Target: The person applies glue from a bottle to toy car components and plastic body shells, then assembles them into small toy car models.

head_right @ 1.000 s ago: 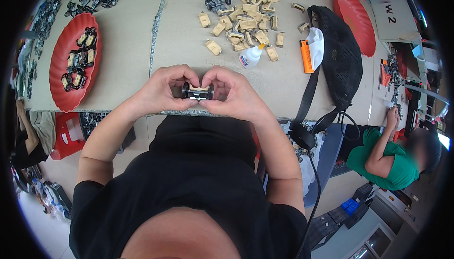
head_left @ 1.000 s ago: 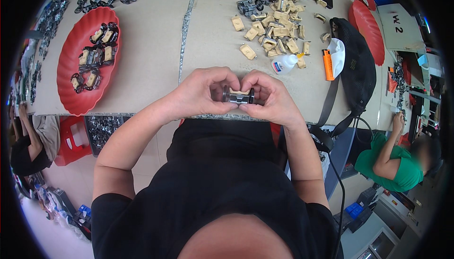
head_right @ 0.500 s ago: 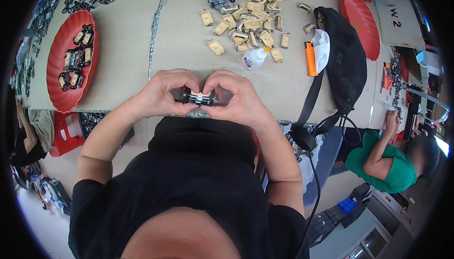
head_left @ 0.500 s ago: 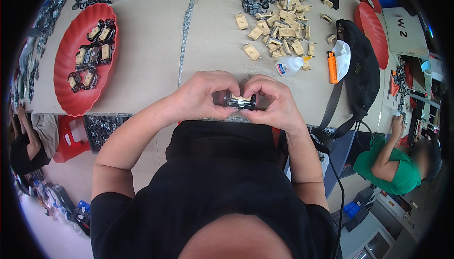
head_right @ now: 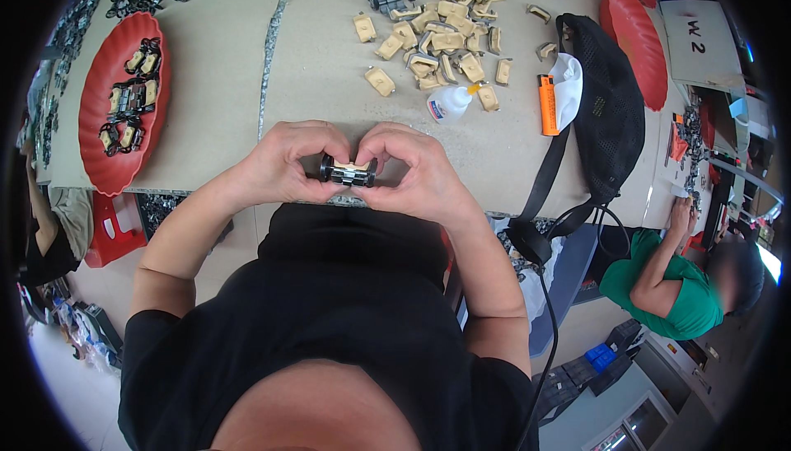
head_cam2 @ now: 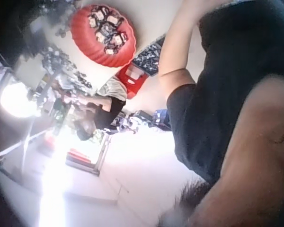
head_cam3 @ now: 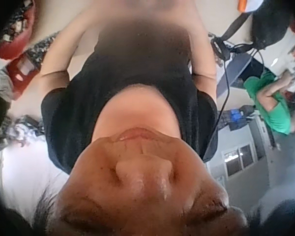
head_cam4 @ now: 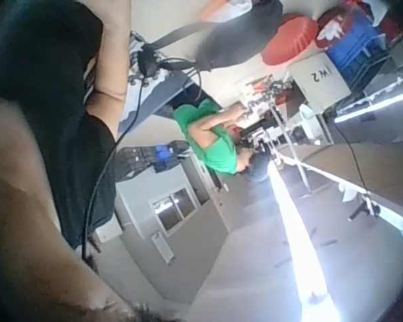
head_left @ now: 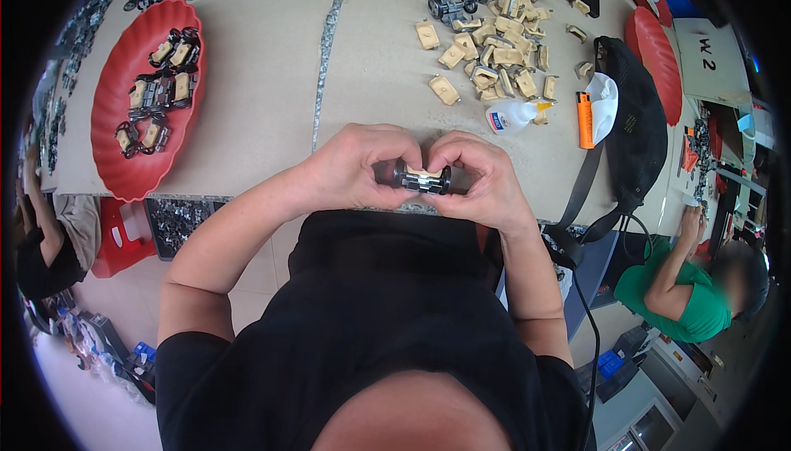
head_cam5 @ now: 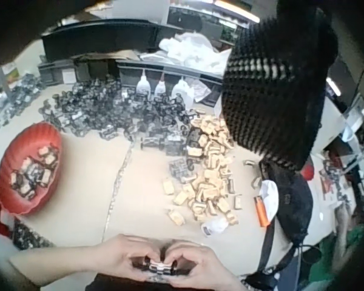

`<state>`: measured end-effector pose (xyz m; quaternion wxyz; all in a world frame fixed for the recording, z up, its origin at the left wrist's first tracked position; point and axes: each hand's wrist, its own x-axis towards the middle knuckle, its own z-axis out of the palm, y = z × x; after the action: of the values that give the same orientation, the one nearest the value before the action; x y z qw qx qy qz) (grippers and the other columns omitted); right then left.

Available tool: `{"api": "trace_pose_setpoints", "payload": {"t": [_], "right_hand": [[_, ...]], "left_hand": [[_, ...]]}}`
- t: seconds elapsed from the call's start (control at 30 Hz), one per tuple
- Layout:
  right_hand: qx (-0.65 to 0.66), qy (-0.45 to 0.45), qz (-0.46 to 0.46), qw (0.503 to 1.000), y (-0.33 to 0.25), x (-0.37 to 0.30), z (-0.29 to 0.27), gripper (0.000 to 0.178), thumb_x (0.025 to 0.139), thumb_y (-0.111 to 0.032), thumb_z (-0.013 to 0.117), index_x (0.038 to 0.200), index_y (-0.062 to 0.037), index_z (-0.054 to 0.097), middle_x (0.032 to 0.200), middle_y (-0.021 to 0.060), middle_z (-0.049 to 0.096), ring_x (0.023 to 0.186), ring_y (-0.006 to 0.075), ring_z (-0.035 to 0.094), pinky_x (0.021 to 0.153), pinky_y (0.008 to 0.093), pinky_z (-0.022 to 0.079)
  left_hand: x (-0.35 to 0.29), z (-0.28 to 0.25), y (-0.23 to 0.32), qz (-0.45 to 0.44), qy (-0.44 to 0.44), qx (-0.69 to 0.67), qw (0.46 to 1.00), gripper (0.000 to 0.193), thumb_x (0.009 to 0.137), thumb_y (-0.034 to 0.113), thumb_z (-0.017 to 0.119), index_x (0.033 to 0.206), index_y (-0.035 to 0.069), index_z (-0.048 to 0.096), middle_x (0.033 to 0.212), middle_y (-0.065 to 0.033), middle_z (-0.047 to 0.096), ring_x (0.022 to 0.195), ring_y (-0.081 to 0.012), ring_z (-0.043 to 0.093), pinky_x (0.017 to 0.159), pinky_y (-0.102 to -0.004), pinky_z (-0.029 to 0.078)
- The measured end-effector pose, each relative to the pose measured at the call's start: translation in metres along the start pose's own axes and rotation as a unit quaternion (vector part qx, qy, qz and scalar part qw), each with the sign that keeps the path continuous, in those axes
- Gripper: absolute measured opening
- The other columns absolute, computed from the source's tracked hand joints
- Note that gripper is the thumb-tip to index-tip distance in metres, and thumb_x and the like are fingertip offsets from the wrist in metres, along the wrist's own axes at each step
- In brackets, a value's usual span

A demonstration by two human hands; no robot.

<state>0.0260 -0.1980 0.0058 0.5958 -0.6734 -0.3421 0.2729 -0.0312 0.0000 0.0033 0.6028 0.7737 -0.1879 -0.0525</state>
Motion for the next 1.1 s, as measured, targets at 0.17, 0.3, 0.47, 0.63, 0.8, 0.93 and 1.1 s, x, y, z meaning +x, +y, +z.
{"api": "trace_pose_setpoints", "payload": {"t": [0.17,0.3,0.47,0.63,0.8,0.93,1.1], "right_hand": [[0.059,0.085,-0.003,0.995,0.001,-0.002,0.011,0.033,0.062,0.0,0.072,0.092,-0.0007,0.058,0.092,0.0068,0.056,0.073,0.0116,0.056,0.067,0.024,0.047],[-0.018,0.216,-0.024,0.976,0.009,-0.025,0.009,0.028,0.071,0.004,0.065,0.096,0.0007,0.055,0.095,0.0076,0.054,0.071,0.0096,0.056,0.064,0.0207,0.046],[0.019,0.336,-0.045,0.94,0.009,-0.031,-0.001,0.012,0.081,0.005,0.055,0.092,0.0014,0.051,0.087,0.004,0.05,0.064,0.0053,0.05,0.057,0.017,0.041],[0.027,0.377,-0.066,0.923,0.009,-0.027,-0.005,0.013,0.08,0.005,0.057,0.089,-0.0005,0.048,0.083,0.0016,0.046,0.065,0.0047,0.047,0.058,0.0173,0.039],[-0.053,0.467,-0.101,0.877,0.015,-0.018,-0.012,0.024,0.074,0.004,0.064,0.09,-0.0029,0.046,0.086,0.0022,0.044,0.073,0.0066,0.043,0.065,0.0194,0.039],[-0.148,0.448,-0.082,0.878,0.016,-0.013,-0.012,0.038,0.071,-0.001,0.069,0.101,-0.002,0.047,0.098,0.0056,0.047,0.08,0.0109,0.046,0.07,0.0226,0.041],[-0.162,0.419,-0.03,0.893,0.017,-0.011,-0.011,0.038,0.074,-0.007,0.068,0.105,-0.0007,0.047,0.106,0.0097,0.053,0.085,0.0147,0.05,0.074,0.027,0.042]], "left_hand": [[-0.014,-0.014,0.009,-0.079,0.009,0.025,0.997,0.024,0.066,0.004,0.07,0.085,0.004,0.056,0.081,-0.0032,0.058,0.073,-0.0142,0.056,0.066,-0.0255,0.045],[-0.056,-0.06,0.024,-0.083,0.253,0.144,0.953,0.03,0.073,0.0,0.066,0.099,0.001,0.05,0.092,-0.0038,0.053,0.086,-0.0101,0.052,0.075,-0.0246,0.044],[-0.101,-0.122,0.029,-0.102,0.497,0.421,0.752,0.023,0.077,0.005,0.065,0.096,0.001,0.054,0.086,-0.0029,0.057,0.065,-0.0059,0.052,0.059,-0.0197,0.043],[-0.099,-0.131,0.032,-0.129,0.414,0.588,0.682,0.031,0.067,0.012,0.07,0.095,0.006,0.058,0.094,-0.0071,0.059,0.093,-0.0253,0.052,0.079,-0.0351,0.041],[-0.018,-0.083,0.023,0.006,0.278,0.474,0.835,0.025,0.071,0.004,0.064,0.095,0.005,0.058,0.099,-0.0089,0.059,0.094,-0.0246,0.055,0.081,-0.0332,0.043],[0.056,-0.038,-0.004,0.074,0.194,0.405,0.891,0.027,0.073,0.002,0.058,0.1,0.004,0.056,0.103,-0.0105,0.056,0.104,-0.0275,0.051,0.089,-0.0353,0.042],[0.089,-0.048,-0.022,0.077,0.061,0.405,0.909,0.026,0.074,0.001,0.055,0.1,0.005,0.056,0.102,-0.0094,0.056,0.103,-0.0277,0.05,0.088,-0.035,0.042]]}}
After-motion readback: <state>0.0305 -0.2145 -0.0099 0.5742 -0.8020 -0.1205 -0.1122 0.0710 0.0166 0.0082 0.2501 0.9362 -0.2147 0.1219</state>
